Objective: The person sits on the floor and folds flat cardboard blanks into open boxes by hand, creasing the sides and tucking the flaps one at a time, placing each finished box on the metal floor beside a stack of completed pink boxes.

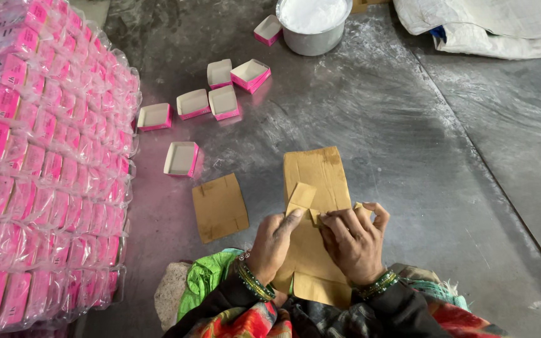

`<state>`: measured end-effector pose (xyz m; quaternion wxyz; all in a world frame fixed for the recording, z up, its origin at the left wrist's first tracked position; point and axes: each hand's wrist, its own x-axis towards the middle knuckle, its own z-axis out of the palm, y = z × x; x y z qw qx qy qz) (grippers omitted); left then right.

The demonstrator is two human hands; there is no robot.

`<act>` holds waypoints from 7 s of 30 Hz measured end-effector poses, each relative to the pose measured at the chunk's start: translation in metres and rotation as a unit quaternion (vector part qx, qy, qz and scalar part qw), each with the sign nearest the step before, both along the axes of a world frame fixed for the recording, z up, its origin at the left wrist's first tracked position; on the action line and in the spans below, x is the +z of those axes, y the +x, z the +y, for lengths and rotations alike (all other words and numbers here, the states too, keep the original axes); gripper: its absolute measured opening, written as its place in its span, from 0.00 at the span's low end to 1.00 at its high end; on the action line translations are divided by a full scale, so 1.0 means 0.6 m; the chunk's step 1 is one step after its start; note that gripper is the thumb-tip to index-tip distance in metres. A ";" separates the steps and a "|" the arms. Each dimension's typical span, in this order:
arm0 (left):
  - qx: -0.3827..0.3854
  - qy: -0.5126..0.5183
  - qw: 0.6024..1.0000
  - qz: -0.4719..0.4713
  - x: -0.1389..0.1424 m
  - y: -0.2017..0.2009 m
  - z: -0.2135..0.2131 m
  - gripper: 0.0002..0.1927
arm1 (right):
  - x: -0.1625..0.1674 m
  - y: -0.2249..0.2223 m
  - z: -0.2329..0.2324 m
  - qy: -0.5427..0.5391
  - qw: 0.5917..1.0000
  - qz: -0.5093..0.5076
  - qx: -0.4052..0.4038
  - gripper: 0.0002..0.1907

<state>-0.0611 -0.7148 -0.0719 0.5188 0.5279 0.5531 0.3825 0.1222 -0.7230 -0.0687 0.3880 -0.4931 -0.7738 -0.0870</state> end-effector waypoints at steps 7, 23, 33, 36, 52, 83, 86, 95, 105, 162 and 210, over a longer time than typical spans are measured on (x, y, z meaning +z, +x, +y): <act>0.002 0.003 0.999 -0.051 -0.008 -0.026 0.008 0.22 | 0.004 0.027 0.037 -0.240 0.961 0.120 0.070 0.31; 0.036 -0.021 0.999 -0.017 0.003 -0.033 0.007 0.27 | 0.013 0.014 0.018 -0.099 0.993 0.048 0.038 0.12; -0.057 0.028 0.998 0.009 0.004 -0.039 0.014 0.25 | -0.017 0.055 0.043 -0.291 0.835 0.451 0.120 0.43; -0.085 0.033 0.996 0.009 0.014 -0.029 0.010 0.23 | -0.028 0.040 0.036 -0.330 0.812 0.478 0.055 0.35; -0.098 0.106 0.989 0.005 0.021 -0.031 0.006 0.20 | -0.050 0.049 0.038 -0.431 0.704 0.562 0.054 0.23; -0.146 -0.030 0.938 -0.312 -0.006 -0.130 -0.014 0.30 | -0.161 0.001 0.008 -0.533 0.559 0.564 0.292 0.20; -0.158 -0.095 0.937 -0.298 -0.001 -0.136 -0.016 0.27 | -0.151 -0.009 -0.002 -0.571 0.505 0.577 0.295 0.20; -0.028 0.010 0.997 -0.078 -0.022 -0.123 -0.003 0.20 | -0.086 -0.020 0.012 -0.565 0.708 0.401 0.137 0.13; -0.048 -0.119 0.990 -0.059 -0.065 -0.145 0.007 0.27 | -0.055 -0.038 0.002 -0.417 0.854 0.308 0.037 0.20; 0.106 -0.154 0.827 0.530 -0.170 -0.296 0.128 0.41 | -0.143 0.004 0.078 -0.357 0.921 0.155 -0.010 0.13; 0.143 -0.095 0.983 0.062 -0.183 0.009 0.176 0.30 | -0.225 0.031 0.128 -0.476 0.841 0.126 -0.223 0.28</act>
